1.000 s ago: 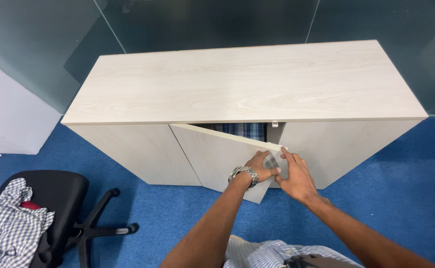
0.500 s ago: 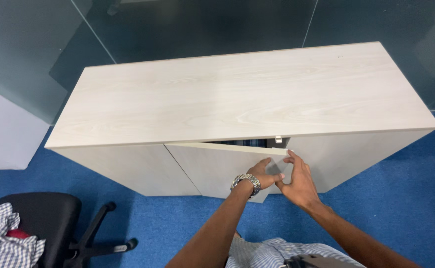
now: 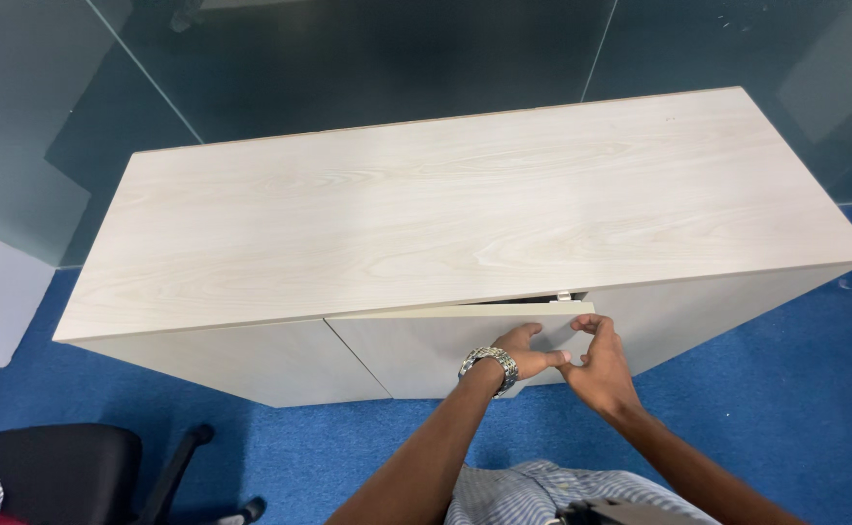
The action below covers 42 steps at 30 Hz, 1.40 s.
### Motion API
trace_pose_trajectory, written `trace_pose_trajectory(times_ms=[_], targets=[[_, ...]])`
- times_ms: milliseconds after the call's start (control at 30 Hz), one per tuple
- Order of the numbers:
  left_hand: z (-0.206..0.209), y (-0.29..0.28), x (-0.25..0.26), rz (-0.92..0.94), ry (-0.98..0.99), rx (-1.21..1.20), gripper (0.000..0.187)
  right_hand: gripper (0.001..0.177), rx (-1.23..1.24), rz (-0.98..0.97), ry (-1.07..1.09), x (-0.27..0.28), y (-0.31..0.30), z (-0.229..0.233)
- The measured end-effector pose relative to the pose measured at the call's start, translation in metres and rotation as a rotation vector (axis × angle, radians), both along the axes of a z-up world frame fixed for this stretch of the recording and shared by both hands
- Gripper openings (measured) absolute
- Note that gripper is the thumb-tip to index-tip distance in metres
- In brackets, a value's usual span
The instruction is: The person folds a blue plaid shirt on a table, places it in a drawer, then picks up a checkered shirt, buttons it, and folds it on the table.
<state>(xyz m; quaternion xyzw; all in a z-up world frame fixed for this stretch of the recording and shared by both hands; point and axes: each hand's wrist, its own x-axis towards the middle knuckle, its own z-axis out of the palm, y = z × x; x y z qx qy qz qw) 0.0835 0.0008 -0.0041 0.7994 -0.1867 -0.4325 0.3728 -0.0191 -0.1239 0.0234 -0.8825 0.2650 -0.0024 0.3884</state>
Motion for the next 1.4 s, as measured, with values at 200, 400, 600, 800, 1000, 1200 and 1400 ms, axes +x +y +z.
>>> trace_pose_trajectory(times_ms=[200,400,600,800,1000,1200,1400], targets=[[-0.005,-0.006,0.006,0.019,0.017,0.004,0.103,0.069,0.019,0.029,-0.017,0.007,-0.009,-0.008],[-0.027,-0.019,0.010,0.058,0.021,0.014,0.102,0.052,0.157,0.023,-0.038,0.009,-0.023,-0.015],[-0.031,-0.022,0.018,0.078,-0.010,0.006,0.085,0.033,0.135,0.093,-0.016,0.016,-0.042,-0.004],[0.020,-0.012,0.011,0.185,-0.015,0.041,0.056,0.023,0.137,0.196,0.136,0.029,-0.060,0.023],[0.082,-0.005,-0.010,0.352,-0.195,0.036,0.044,0.021,0.059,0.423,0.065,0.043,-0.065,0.051],[0.132,0.032,-0.039,0.569,-0.440,0.223,0.027,0.018,-0.121,0.658,0.005,0.060,-0.052,0.081],[0.156,0.076,-0.056,0.792,-0.605,0.485,0.024,0.020,-0.168,0.818,-0.141,0.085,-0.015,0.103]])
